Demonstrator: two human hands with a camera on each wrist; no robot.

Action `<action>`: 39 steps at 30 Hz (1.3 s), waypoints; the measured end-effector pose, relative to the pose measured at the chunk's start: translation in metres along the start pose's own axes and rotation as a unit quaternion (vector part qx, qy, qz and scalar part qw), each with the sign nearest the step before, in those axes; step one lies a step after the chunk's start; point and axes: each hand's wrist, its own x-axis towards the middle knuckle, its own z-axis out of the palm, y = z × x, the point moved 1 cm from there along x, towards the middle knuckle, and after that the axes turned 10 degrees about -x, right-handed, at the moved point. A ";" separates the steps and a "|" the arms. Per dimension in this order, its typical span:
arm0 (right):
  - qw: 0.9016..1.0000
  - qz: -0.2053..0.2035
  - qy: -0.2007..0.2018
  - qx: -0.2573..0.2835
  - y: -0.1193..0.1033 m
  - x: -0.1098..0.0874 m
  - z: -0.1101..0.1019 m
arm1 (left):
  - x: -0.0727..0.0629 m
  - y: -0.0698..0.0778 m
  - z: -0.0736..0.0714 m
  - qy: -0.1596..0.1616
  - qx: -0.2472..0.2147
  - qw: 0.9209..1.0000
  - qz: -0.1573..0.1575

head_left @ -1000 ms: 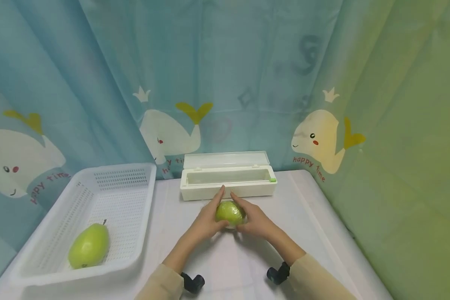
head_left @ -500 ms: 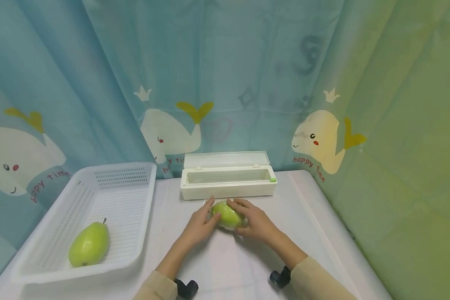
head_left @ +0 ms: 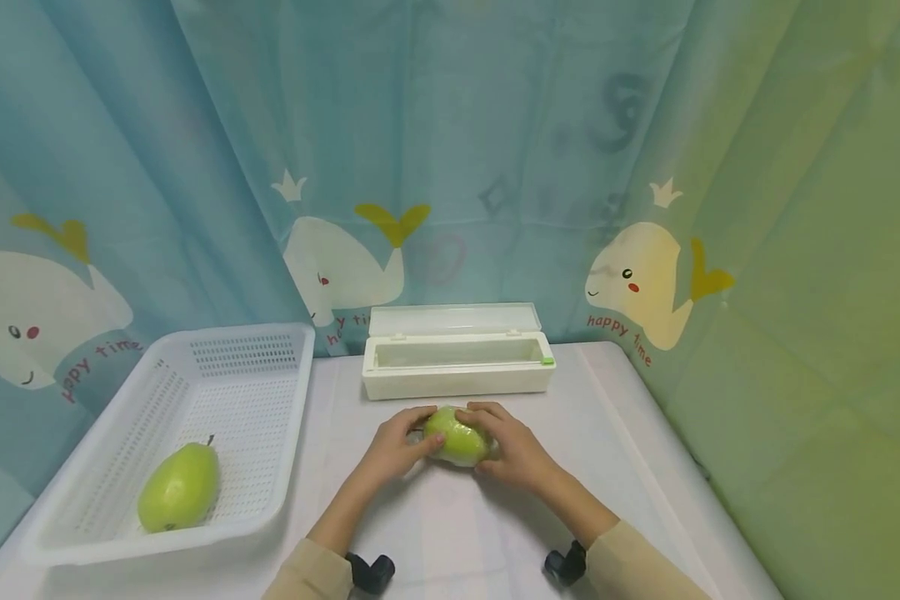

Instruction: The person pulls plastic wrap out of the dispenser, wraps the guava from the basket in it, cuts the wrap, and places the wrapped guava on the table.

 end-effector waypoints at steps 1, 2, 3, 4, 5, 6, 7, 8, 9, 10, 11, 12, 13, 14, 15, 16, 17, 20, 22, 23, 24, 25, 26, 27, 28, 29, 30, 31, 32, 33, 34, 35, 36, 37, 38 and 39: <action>1.000 -0.002 0.004 -0.001 0.000 0.000 0.001 | 0.001 0.000 0.000 -0.002 -0.006 1.000 -0.002; 1.000 -0.003 0.006 -0.001 0.001 -0.001 0.001 | 0.001 0.000 -0.001 -0.005 -0.011 1.000 -0.006; 1.000 -0.004 0.009 -0.002 0.001 -0.001 0.002 | 0.002 0.000 -0.002 -0.009 -0.015 1.000 -0.009; 1.000 -0.004 0.011 -0.004 0.001 -0.001 0.003 | 0.003 0.000 -0.002 -0.015 -0.015 1.000 -0.012; 1.000 -0.004 0.011 -0.005 0.001 -0.001 0.004 | 0.004 0.000 -0.003 -0.020 -0.016 1.000 -0.017; 1.000 -0.002 0.011 -0.005 0.001 -0.001 0.004 | 0.005 0.000 -0.003 -0.025 -0.018 0.999 -0.020; 1.000 -0.001 0.010 -0.007 0.001 -0.001 0.004 | 0.005 -0.001 -0.004 -0.031 -0.017 0.999 -0.021; 1.000 0.001 0.010 -0.008 0.001 -0.001 0.004 | 0.006 -0.001 -0.004 -0.037 -0.018 0.999 -0.022; 1.000 0.000 0.010 -0.011 0.001 -0.001 0.004 | 0.007 -0.001 -0.005 -0.043 -0.017 0.999 -0.022; 1.000 0.000 0.010 -0.012 0.000 -0.001 0.004 | 0.007 -0.001 -0.005 -0.049 -0.015 0.998 -0.023; 1.000 -0.002 0.010 -0.012 0.000 -0.001 0.004 | 0.008 -0.001 -0.006 -0.055 -0.015 0.998 -0.021; 1.000 -0.004 0.012 -0.012 0.000 -0.002 0.004 | 0.008 -0.001 -0.006 -0.061 -0.014 0.998 -0.020; 1.000 -0.007 0.013 -0.012 -0.001 -0.002 0.003 | 0.009 -0.002 -0.007 -0.067 -0.013 0.997 -0.019; 1.000 -0.007 0.013 -0.012 -0.001 -0.002 0.003 | 0.009 -0.002 -0.007 -0.073 -0.012 0.997 -0.018; 1.000 -0.008 0.012 -0.011 -0.001 -0.002 0.002 | 0.010 -0.002 -0.008 -0.078 -0.010 0.997 -0.015; 1.000 -0.006 0.011 -0.009 -0.001 -0.002 0.002 | 0.010 -0.003 -0.008 -0.082 -0.010 0.997 -0.013; 1.000 -0.004 0.009 -0.007 -0.001 -0.003 0.002 | 0.011 -0.003 -0.008 -0.085 -0.012 0.996 -0.012; 1.000 0.004 0.006 0.000 0.000 -0.004 0.002 | 0.013 -0.006 -0.008 -0.084 -0.018 0.996 -0.010; 1.000 0.005 0.008 0.005 0.000 -0.005 0.003 | 0.013 -0.009 -0.007 -0.075 -0.024 0.997 -0.015; 1.000 0.005 0.009 0.007 0.001 -0.005 0.003 | 0.014 -0.011 -0.007 -0.072 -0.029 0.997 -0.019; 1.000 0.005 0.010 0.007 0.001 -0.006 0.003 | 0.013 -0.013 -0.006 -0.069 -0.036 0.997 -0.022; 1.000 0.005 0.011 0.006 0.001 -0.006 0.003 | 0.013 -0.014 -0.006 -0.066 -0.044 0.996 -0.028; 1.000 0.006 0.011 0.006 0.001 -0.007 0.004 | 0.012 -0.016 -0.004 -0.065 -0.051 0.996 -0.031; 1.000 0.007 0.012 0.006 0.001 -0.008 0.004 | 0.012 -0.018 -0.003 -0.065 -0.060 0.995 -0.034; 1.000 0.008 0.012 0.006 0.001 -0.008 0.004 | 0.012 -0.019 -0.002 -0.066 -0.070 0.995 -0.038; 1.000 0.011 0.012 0.005 0.002 -0.009 0.004 | 0.011 -0.020 -0.001 -0.067 -0.079 0.994 -0.042; 1.000 0.014 0.013 0.004 0.002 -0.009 0.005 | 0.011 -0.021 0.000 -0.065 -0.088 0.993 -0.043; 1.000 0.018 0.013 0.003 0.002 -0.010 0.005 | 0.010 -0.022 0.001 -0.063 -0.100 0.992 -0.046; 1.000 0.023 0.013 0.001 0.002 -0.010 0.005 | 0.010 -0.022 0.003 -0.059 -0.116 0.990 -0.049; 1.000 0.026 0.015 -0.002 0.002 -0.010 0.005 | 0.009 -0.022 0.004 -0.054 -0.136 0.988 -0.057; 0.999 0.031 0.016 -0.004 0.002 -0.011 0.005 | 0.009 -0.022 0.005 -0.046 -0.156 0.985 -0.062; 0.999 0.035 0.016 -0.008 0.002 -0.011 0.006 | 0.008 -0.022 0.007 -0.039 -0.178 0.981 -0.070; 0.999 0.038 0.017 -0.010 0.003 -0.011 0.006 | 0.007 -0.022 0.009 -0.029 -0.200 0.976 -0.076; 0.999 0.042 0.017 -0.012 0.003 -0.011 0.005 | 0.007 -0.022 0.011 -0.019 -0.231 0.969 -0.090; 0.999 0.045 0.017 -0.014 0.003 -0.011 0.005 | 0.006 -0.021 0.014 -0.011 -0.265 0.959 -0.102; 0.999 0.048 0.019 -0.014 0.003 -0.011 0.005 | 0.006 -0.021 0.017 -0.002 -0.300 0.947 -0.117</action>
